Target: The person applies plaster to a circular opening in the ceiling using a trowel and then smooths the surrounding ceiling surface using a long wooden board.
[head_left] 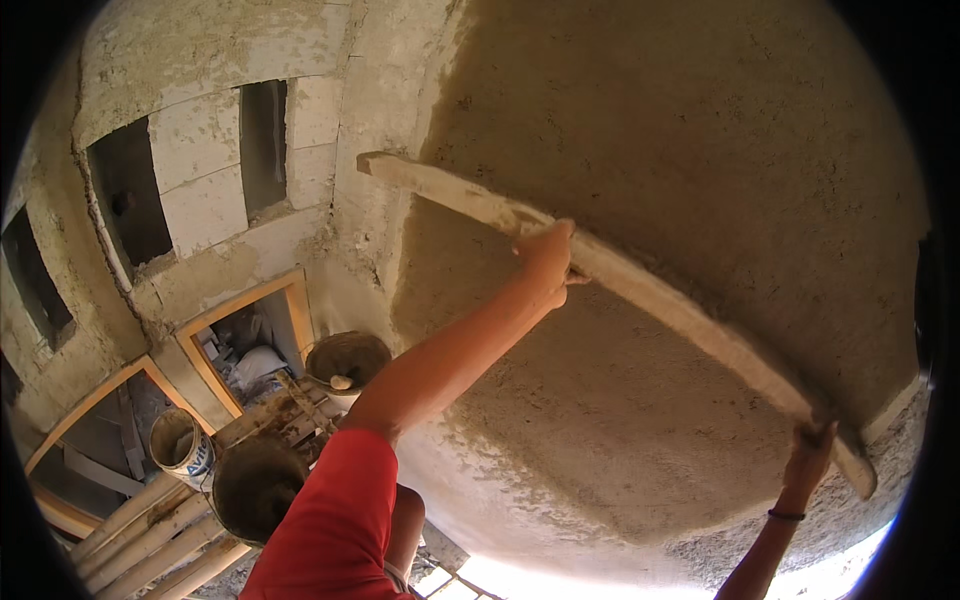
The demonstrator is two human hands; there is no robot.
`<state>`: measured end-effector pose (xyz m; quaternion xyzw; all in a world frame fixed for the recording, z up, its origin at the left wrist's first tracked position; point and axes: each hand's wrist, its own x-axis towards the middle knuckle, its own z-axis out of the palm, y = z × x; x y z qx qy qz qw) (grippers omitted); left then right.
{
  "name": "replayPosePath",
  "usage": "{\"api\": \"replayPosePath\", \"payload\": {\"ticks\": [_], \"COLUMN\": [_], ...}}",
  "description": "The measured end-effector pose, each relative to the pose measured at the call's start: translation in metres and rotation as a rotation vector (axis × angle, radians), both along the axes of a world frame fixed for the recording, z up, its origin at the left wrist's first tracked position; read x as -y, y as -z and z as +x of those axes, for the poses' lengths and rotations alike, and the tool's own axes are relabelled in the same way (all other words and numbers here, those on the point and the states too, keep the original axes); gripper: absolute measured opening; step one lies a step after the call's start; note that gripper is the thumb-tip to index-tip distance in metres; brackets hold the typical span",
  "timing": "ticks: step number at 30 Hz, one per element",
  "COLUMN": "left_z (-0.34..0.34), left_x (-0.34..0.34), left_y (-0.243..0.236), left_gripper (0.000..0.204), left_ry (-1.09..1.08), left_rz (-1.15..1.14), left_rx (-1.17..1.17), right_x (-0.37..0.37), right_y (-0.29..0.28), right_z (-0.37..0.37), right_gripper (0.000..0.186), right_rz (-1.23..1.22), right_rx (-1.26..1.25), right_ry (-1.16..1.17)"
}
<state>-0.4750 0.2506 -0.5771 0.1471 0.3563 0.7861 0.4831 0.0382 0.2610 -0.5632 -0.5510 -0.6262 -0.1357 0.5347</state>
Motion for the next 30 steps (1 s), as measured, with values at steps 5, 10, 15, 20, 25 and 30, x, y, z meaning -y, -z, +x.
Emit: {"api": "replayPosePath", "payload": {"ticks": [5, 10, 15, 20, 25, 30], "left_z": [-0.008, -0.017, -0.018, -0.047, -0.071, -0.109], "left_x": [-0.014, -0.012, -0.018, -0.025, -0.022, -0.021], "left_y": [0.122, 0.208, 0.138, 0.013, -0.138, -0.224], "left_gripper": [0.014, 0.011, 0.005, 0.026, 0.041, 0.036], "left_ry": [-0.023, -0.26, -0.288, -0.288, -0.297, -0.344], "left_rz": [-0.017, -0.012, 0.257, 0.297, 0.324, 0.249], "left_rx": [-0.034, -0.106, -0.276, -0.375, -0.51, -0.583], "right_x": [0.035, 0.051, 0.024, 0.025, 0.026, 0.024], "right_y": [0.117, 0.242, 0.252, 0.182, 0.083, 0.015], "right_z": [-0.038, -0.076, -0.05, -0.089, -0.143, -0.188], "right_gripper": [0.049, 0.053, 0.04, 0.044, 0.055, 0.059], "right_rz": [-0.377, -0.372, -0.305, -0.261, -0.11, -0.023], "right_rx": [-0.533, -1.26, -1.335, -1.372, -1.263, -1.293], "right_ry": [-0.318, -0.624, -0.748, -0.892, -1.002, -1.12]}}
